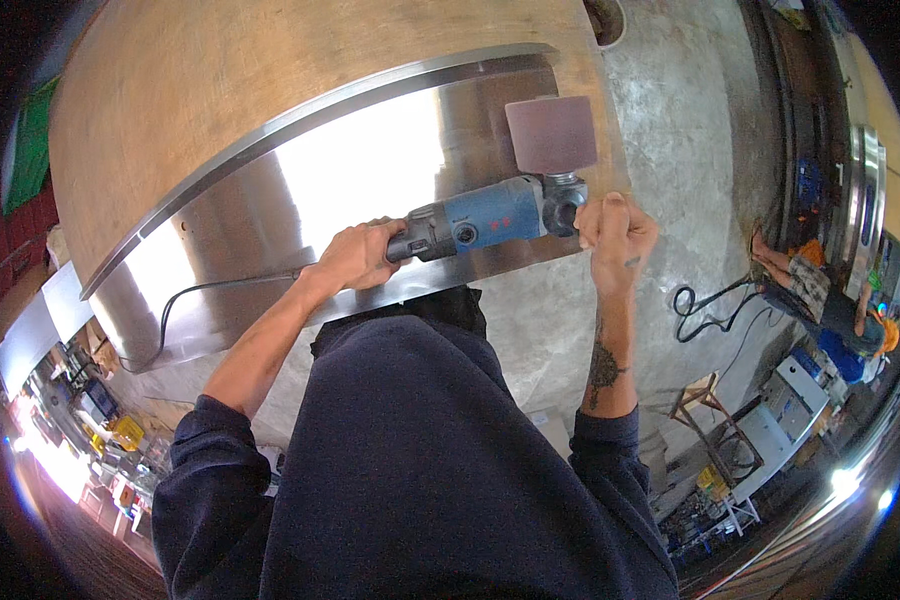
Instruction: The person uses a handheld electric polisher with a buffing pad to smooth the surface of a large curved stainless steel panel. They move the tool across the metal in steady strokes, briefly pause to reposition, and continue polishing the same panel.
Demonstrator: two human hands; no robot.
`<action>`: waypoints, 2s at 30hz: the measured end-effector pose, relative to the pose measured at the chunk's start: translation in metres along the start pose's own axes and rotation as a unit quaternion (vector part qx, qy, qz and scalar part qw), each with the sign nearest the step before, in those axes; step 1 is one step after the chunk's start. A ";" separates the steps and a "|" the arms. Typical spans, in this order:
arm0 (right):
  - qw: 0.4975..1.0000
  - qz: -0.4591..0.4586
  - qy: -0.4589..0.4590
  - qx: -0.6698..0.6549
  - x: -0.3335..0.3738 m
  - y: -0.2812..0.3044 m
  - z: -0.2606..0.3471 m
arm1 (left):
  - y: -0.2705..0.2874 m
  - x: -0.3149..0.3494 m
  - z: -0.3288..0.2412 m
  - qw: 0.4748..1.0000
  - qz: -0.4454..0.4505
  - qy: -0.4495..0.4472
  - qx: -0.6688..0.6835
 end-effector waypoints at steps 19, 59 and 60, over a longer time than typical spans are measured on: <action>0.999 -0.010 -0.009 0.044 0.042 -0.087 -0.007 | 0.013 0.059 0.078 0.998 0.058 0.013 0.012; 0.999 -0.035 0.029 0.018 0.096 -0.212 -0.022 | 0.030 0.137 0.197 0.997 0.042 -0.062 0.031; 0.999 -0.039 0.029 0.017 0.099 -0.212 -0.021 | 0.032 0.142 0.193 0.997 0.044 -0.061 0.034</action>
Point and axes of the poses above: each hand's wrist, its own x-axis away from the middle knuckle, its own y-axis out of the back of the hand, z = x × y, the point moved 6 cm from there along -x, towards the middle knuckle, and after that the axes turned 1 degree about z, right-handed, at the moved point
